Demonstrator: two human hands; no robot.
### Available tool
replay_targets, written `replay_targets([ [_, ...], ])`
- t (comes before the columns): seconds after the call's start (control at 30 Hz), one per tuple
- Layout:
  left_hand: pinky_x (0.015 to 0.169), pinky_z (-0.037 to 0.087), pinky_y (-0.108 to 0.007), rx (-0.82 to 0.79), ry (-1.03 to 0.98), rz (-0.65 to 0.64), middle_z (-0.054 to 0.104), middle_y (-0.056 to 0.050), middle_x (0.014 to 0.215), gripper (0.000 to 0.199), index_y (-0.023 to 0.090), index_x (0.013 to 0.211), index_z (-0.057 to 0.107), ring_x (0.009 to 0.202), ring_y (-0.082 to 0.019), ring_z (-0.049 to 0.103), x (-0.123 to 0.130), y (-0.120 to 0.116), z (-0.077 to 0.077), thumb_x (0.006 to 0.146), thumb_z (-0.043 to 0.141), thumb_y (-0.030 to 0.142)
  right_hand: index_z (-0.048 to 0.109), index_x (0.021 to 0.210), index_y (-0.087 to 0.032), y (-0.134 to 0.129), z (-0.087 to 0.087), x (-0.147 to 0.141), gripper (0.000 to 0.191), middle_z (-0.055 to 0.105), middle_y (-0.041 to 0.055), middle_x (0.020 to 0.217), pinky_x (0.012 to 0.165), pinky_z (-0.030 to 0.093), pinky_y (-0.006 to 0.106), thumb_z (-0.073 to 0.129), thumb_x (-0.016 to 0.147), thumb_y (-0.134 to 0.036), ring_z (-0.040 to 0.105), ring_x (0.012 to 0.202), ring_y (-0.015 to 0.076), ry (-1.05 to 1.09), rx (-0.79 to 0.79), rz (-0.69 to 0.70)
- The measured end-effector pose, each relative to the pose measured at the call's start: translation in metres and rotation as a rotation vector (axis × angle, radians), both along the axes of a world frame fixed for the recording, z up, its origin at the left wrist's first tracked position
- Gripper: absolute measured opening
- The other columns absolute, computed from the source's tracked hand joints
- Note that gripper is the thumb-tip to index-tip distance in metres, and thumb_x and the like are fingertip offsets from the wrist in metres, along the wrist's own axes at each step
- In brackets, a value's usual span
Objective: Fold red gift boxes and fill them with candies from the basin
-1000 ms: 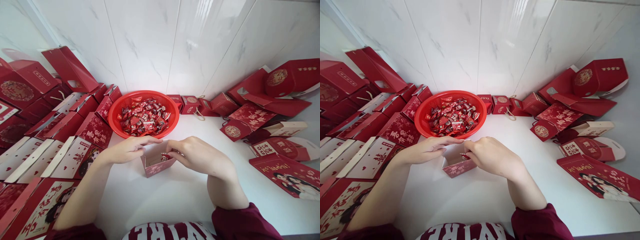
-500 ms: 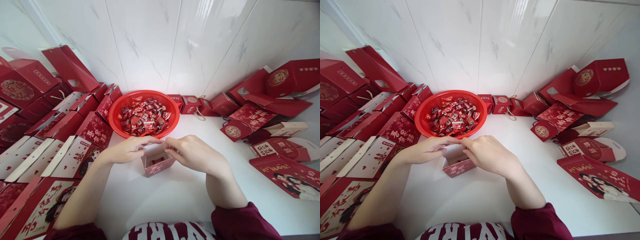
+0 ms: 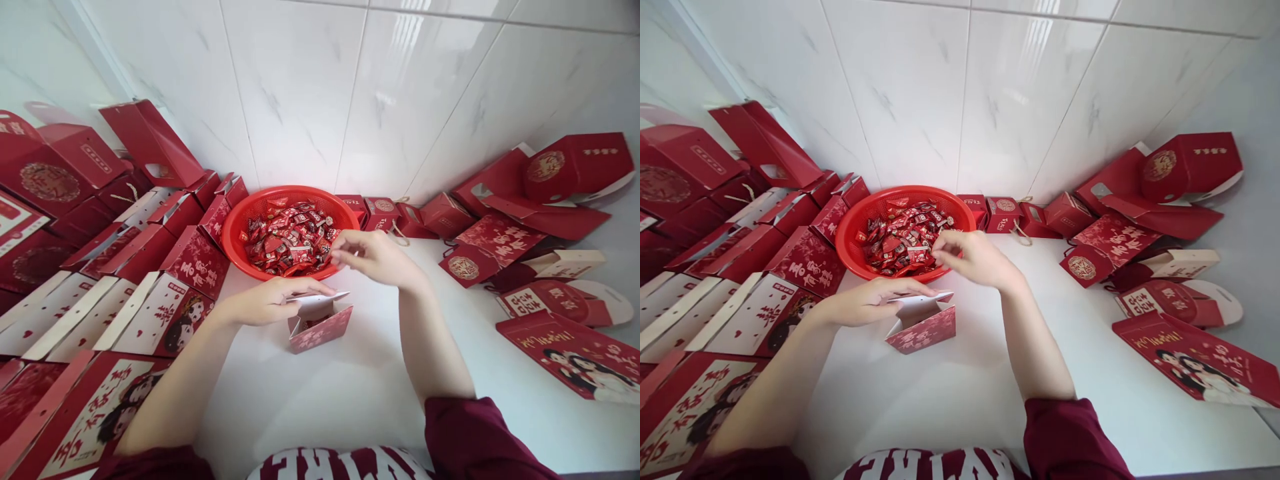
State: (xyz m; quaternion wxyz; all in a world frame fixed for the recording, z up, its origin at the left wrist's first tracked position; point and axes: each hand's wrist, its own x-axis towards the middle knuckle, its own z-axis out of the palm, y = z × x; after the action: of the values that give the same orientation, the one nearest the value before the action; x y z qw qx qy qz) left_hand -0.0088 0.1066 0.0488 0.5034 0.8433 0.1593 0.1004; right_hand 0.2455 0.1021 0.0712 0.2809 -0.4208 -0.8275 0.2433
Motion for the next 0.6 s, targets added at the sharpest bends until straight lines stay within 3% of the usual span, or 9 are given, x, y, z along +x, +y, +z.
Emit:
replay_targets([
  [0.1,0.118,0.033,-0.039,-0.044,-0.011,0.001,0.047,-0.004,0.15,0.054,0.027,0.143,0.047,0.14,-0.02,0.043,0.0,-0.004,0.006,0.094,0.036,0.007,0.064,0.101,-0.017,0.043,-0.019,-0.005,0.021,0.072,0.0031,0.101,0.081,0.048,0.023,0.044,0.099,-0.025,0.066,0.09,0.0125,-0.307,0.036,-0.196],
  [0.27,0.12,0.031,-0.04,-0.022,-0.007,0.024,0.046,-0.002,0.151,0.052,0.03,0.144,0.046,0.14,-0.019,0.042,-0.002,-0.006,0.007,0.097,0.035,0.01,0.069,0.103,-0.015,0.095,-0.045,-0.025,0.017,0.069,0.0097,0.113,0.09,0.049,0.031,0.055,0.094,-0.018,0.064,0.105,0.0195,-0.581,0.014,-0.245],
  [0.4,0.12,0.031,-0.042,0.021,0.006,0.047,0.045,0.0,0.152,0.054,0.031,0.143,0.047,0.141,-0.02,0.041,-0.004,-0.007,0.006,0.095,0.038,0.009,0.059,0.122,-0.013,0.117,-0.062,-0.038,0.034,0.06,0.0118,0.124,0.09,0.053,0.044,0.06,0.094,-0.033,0.061,0.108,0.0238,-0.808,0.025,-0.351],
  [0.6,0.119,0.033,-0.039,0.068,0.031,0.045,0.046,0.003,0.151,0.061,0.033,0.143,0.046,0.14,-0.019,0.043,-0.003,-0.01,0.011,0.091,0.037,0.003,0.057,0.125,-0.015,0.132,-0.074,-0.041,0.037,0.059,0.011,0.124,0.088,0.054,0.043,0.06,0.094,-0.035,0.062,0.106,0.0228,-0.987,0.023,-0.307],
])
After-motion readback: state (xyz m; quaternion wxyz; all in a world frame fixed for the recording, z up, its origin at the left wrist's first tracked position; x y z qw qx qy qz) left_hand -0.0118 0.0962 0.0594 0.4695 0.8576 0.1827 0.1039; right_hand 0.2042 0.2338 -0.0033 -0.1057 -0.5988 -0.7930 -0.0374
